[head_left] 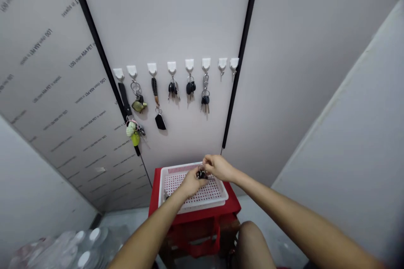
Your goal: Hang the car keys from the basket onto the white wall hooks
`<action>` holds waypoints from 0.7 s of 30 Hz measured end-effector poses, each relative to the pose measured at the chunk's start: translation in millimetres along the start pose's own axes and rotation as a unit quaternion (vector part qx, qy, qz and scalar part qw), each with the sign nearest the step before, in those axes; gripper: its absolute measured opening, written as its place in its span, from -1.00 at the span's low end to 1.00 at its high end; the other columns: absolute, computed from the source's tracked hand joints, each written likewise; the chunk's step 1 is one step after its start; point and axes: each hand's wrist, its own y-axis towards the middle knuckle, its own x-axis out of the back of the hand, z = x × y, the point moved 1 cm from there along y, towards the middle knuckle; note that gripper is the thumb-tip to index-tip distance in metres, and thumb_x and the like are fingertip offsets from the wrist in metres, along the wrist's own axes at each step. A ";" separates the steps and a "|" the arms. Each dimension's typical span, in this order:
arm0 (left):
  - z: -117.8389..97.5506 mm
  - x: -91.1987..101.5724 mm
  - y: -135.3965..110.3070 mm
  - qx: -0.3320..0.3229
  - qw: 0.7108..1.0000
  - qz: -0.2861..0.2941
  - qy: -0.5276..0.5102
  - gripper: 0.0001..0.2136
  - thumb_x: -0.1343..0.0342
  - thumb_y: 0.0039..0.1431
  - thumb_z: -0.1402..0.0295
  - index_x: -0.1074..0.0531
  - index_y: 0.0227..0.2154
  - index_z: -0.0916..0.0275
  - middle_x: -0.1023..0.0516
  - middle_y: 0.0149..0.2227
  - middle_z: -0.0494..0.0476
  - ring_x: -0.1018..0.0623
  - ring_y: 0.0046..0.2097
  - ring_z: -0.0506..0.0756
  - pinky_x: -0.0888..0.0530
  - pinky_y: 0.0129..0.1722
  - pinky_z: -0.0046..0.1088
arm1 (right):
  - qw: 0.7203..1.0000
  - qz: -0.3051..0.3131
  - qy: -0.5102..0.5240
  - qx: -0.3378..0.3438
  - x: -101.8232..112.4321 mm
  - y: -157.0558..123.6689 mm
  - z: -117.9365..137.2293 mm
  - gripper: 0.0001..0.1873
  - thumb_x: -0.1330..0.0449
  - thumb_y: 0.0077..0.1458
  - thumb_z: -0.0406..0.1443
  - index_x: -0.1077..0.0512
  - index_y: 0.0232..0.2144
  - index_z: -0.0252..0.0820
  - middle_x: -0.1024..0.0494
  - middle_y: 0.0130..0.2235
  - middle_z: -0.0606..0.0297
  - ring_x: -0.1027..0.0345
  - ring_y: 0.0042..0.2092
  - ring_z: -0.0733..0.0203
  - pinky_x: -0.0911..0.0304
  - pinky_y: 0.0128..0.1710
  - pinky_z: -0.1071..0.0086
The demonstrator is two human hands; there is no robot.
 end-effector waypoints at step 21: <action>-229.6 0.1 84.9 -0.099 0.980 -0.143 -0.093 -0.66 0.14 -0.09 0.59 -0.19 -0.17 0.35 -0.33 -0.23 0.16 -0.36 -0.47 -0.15 -0.20 -0.59 -0.69 | 0.873 -0.397 0.282 -0.037 206.1 86.8 57.3 -0.89 0.00 -0.17 -0.43 -0.19 -0.67 -0.27 -0.25 -0.72 0.44 -0.17 -0.66 0.46 -0.18 -0.65 0.55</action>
